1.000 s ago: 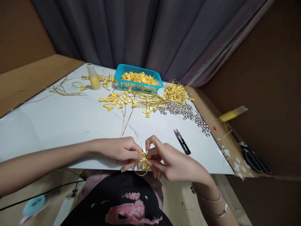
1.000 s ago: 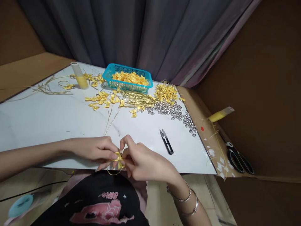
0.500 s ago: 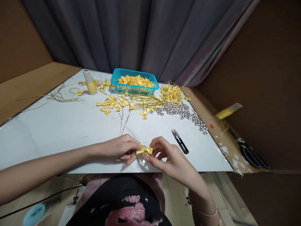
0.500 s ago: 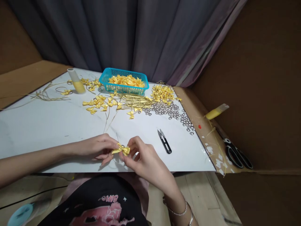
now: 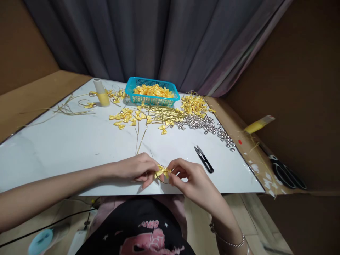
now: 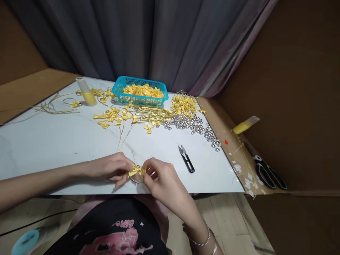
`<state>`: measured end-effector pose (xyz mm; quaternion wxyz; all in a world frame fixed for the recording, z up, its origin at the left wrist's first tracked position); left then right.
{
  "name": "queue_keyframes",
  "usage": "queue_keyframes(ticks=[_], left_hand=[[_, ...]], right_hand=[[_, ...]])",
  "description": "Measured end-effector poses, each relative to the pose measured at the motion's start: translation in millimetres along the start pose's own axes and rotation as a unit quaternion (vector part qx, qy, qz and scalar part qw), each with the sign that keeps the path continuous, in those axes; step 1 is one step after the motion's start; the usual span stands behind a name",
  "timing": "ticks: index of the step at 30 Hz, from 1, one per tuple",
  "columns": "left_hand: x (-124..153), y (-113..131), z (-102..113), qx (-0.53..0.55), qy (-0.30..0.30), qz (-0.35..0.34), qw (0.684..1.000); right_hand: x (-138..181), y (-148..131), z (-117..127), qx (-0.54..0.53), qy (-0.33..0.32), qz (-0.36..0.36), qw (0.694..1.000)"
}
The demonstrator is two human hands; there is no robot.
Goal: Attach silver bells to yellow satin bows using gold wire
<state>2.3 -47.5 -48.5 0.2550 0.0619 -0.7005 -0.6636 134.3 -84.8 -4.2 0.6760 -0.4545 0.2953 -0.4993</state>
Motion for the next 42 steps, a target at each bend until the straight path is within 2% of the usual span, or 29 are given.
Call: queue_keyframes(ticks=[8, 14, 19, 23, 26, 32, 36, 40, 42], left_hand=[[0.6, -1.9, 0.3, -0.011, 0.016, 0.026, 0.999], [0.5, -1.9, 1.4, -0.051, 0.0, -0.006, 0.999], [1.7, 2.5, 1.3, -0.087, -0.005, -0.004, 0.996], [1.8, 6.0, 2.5, -0.139, 0.003, -0.013, 0.99], [1.7, 4.7, 2.1, -0.109, -0.008, -0.011, 0.994], [2.3, 5.0, 3.9, -0.163, 0.016, -0.013, 0.986], [2.0, 3.8, 2.0, -0.192, 0.005, -0.024, 0.981], [1.7, 3.5, 0.2, -0.202, -0.003, -0.031, 0.979], [1.3, 3.9, 0.8, -0.18, 0.0, -0.022, 0.983]], right_hand=[[1.2, -1.2, -1.7, 0.007, 0.02, 0.035, 0.999], [1.3, 2.2, -3.1, 0.036, 0.013, 0.029, 0.999], [1.6, 0.2, -3.3, 0.037, 0.001, 0.039, 0.999], [0.9, 0.8, -2.1, 0.006, 0.003, 0.042, 0.999], [0.7, 2.6, -1.5, -0.025, 0.007, 0.043, 0.999], [-0.8, 2.5, -4.0, -0.005, -0.005, 0.035, 0.999], [-4.8, 6.5, -7.2, 0.013, -0.038, 0.014, 0.999], [-7.7, 14.8, -9.6, -0.028, -0.105, -0.025, 0.994], [-7.2, 16.7, -6.3, -0.041, -0.102, -0.032, 0.993]])
Point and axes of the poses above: each hand's wrist, its own x-axis away from the middle knuckle, its own z-axis out of the back of the hand, y = z × x, the point moved 5 cm from there along -x, towards the middle knuckle, and after that the axes turned 7 degrees about -x, right-handed, at the moved point
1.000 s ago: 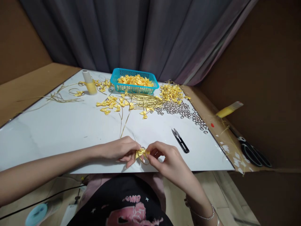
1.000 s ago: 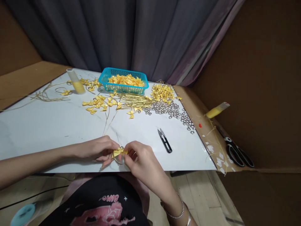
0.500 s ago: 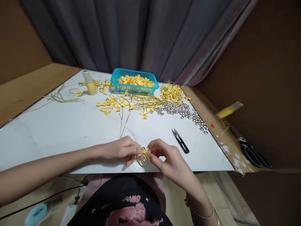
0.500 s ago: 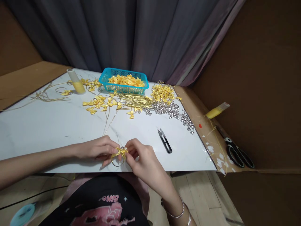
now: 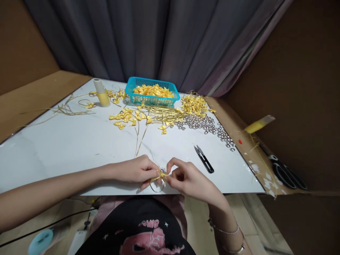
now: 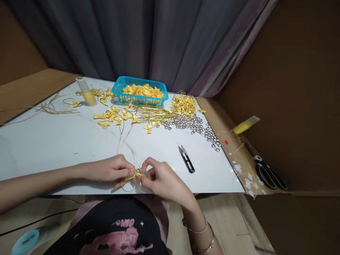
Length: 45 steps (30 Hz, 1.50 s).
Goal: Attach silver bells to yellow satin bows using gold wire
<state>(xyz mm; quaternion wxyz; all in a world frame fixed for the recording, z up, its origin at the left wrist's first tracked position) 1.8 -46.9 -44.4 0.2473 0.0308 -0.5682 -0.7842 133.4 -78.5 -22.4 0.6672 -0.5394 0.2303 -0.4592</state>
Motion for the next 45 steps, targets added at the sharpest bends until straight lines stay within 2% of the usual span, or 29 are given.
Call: queue_keyframes(ticks=[2, 6, 9, 13, 18, 21, 29, 38, 45], left_hand=[[-0.4, -1.1, 1.6, 0.056, 0.005, 0.023, 0.998], [-0.8, -3.3, 3.3, 0.169, 0.006, 0.057, 0.984], [-1.1, -3.3, 2.8, 0.187, 0.002, 0.057, 0.981], [-1.8, -5.8, 1.0, 0.199, -0.005, 0.054, 0.979], [-2.4, -6.9, 0.9, 0.277, -0.023, -0.004, 0.961], [-1.4, -7.2, 1.8, 0.271, -0.013, -0.019, 0.962], [0.4, -0.2, 2.5, 0.149, 0.006, 0.044, 0.988], [-1.3, -1.5, -0.6, 0.213, -0.015, 0.039, 0.976], [-1.2, -1.5, -0.3, 0.202, -0.011, 0.038, 0.979]], right_hand=[[3.5, -2.2, 6.5, 0.006, 0.046, 0.024, 0.999], [15.9, -15.3, 11.1, 0.09, 0.14, 0.138, 0.976], [20.8, -21.8, 2.9, 0.139, 0.151, 0.198, 0.959], [19.3, -22.9, -5.2, 0.133, 0.156, 0.23, 0.951], [18.5, -16.7, -2.2, 0.087, 0.201, 0.218, 0.951], [20.2, -13.7, 0.2, 0.074, 0.225, 0.204, 0.95], [22.5, -13.4, 1.0, 0.073, 0.239, 0.195, 0.948], [19.8, -8.4, 2.9, 0.017, 0.236, 0.173, 0.956], [21.2, -9.7, 1.1, 0.018, 0.243, 0.164, 0.956]])
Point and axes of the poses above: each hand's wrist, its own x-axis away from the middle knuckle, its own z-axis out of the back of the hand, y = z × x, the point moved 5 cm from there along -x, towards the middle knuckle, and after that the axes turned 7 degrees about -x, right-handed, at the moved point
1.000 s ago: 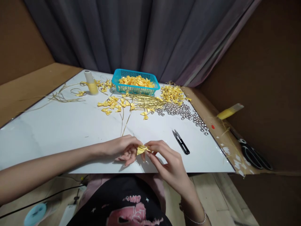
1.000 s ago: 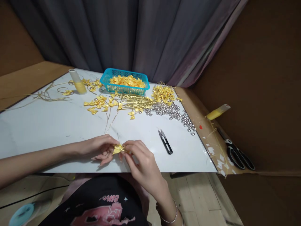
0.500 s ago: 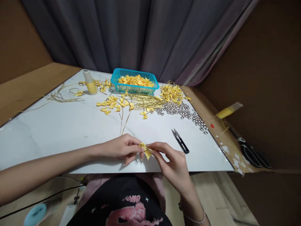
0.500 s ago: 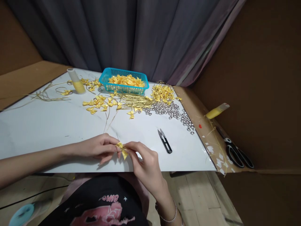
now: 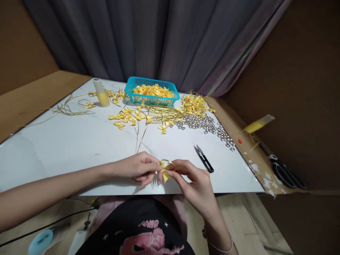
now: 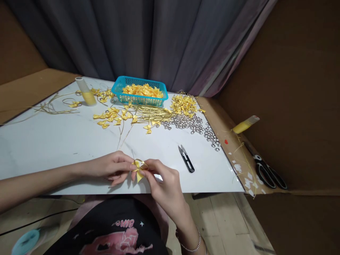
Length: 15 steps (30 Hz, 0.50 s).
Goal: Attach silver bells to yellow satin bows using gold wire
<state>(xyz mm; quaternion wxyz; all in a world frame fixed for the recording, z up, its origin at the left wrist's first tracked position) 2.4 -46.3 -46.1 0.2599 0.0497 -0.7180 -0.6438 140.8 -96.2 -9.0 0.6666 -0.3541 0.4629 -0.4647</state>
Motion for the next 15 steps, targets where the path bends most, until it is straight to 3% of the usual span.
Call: queue_keyframes(ticks=[15], left_hand=[[0.7, -0.1, -2.2, -0.017, -0.019, -0.008, 1.0]], right_hand=[[-0.2, 5.8, -2.4, -0.023, 0.012, -0.029, 0.999]])
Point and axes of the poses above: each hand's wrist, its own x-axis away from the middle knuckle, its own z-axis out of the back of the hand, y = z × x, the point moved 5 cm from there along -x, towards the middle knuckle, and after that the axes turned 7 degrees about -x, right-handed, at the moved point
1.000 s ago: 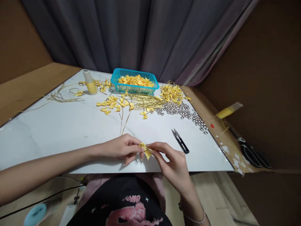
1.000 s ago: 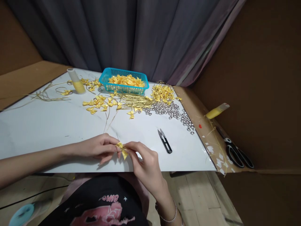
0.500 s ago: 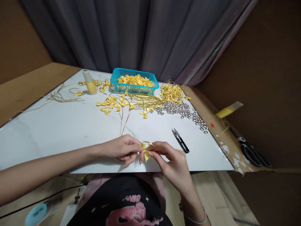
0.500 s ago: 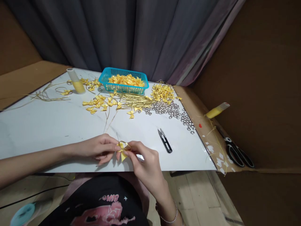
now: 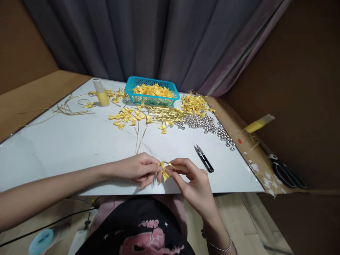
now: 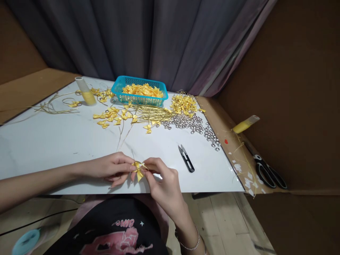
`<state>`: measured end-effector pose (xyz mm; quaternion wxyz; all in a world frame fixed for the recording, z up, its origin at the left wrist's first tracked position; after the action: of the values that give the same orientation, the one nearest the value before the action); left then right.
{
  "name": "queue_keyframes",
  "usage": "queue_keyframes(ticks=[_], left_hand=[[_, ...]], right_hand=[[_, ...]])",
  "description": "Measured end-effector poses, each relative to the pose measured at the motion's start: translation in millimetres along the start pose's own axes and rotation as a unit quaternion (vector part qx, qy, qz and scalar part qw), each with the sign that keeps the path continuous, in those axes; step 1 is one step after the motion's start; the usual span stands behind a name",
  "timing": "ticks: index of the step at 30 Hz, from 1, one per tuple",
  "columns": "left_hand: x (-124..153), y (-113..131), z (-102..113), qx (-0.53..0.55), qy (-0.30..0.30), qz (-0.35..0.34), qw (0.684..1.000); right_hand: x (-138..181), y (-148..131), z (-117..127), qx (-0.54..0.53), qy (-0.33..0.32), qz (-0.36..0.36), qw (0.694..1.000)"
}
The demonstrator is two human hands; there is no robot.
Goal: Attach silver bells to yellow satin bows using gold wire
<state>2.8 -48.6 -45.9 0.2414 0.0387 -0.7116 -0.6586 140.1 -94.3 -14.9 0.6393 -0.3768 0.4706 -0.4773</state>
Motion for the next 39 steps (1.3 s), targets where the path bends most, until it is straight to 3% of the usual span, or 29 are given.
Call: queue_keyframes(ticks=[4, 7, 12, 17, 22, 27, 31, 35, 39], left_hand=[[-0.8, -1.7, 3.0, -0.002, 0.015, 0.0, 1.0], [-3.2, -5.1, 7.8, 0.06, 0.011, -0.011, 0.998], [-7.0, -8.7, 13.1, 0.056, 0.004, 0.001, 0.998], [-6.6, -7.3, 13.4, 0.012, 0.022, 0.014, 1.0], [-3.9, -5.7, 12.6, -0.05, 0.033, 0.012, 0.998], [-0.8, -3.3, 10.6, -0.099, 0.048, 0.01, 0.994], [1.0, -1.2, 9.7, -0.137, 0.05, 0.006, 0.989], [2.8, 0.1, 9.6, -0.167, 0.054, 0.017, 0.984], [2.9, -1.2, 10.5, -0.184, 0.064, 0.026, 0.98]], right_hand=[[-3.2, 2.0, 1.1, 0.006, -0.004, 0.007, 1.0], [-4.9, -0.9, 2.8, 0.063, -0.008, 0.07, 0.996], [-3.9, -10.7, -2.6, 0.204, -0.059, 0.247, 0.945], [-7.1, -8.8, -9.2, 0.26, -0.105, 0.286, 0.917], [-8.2, -4.0, -7.7, 0.246, -0.098, 0.264, 0.928], [-13.9, 5.5, 0.6, 0.109, -0.12, 0.125, 0.979], [-19.3, 15.0, 1.4, 0.081, -0.151, 0.045, 0.984], [-24.6, 15.3, 0.9, 0.157, -0.154, 0.069, 0.973], [-26.9, 5.5, 9.6, 0.238, -0.08, 0.122, 0.96]])
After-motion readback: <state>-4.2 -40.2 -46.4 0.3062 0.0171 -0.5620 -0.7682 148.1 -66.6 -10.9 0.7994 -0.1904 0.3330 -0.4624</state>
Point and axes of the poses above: each hand's wrist, its own x-axis away from the middle knuckle, its own z-axis out of the back of the hand, y = z × x, the point moved 5 cm from there along -x, towards the middle knuckle, and after that the axes turned 7 degrees about -x, right-handed, at the moved point
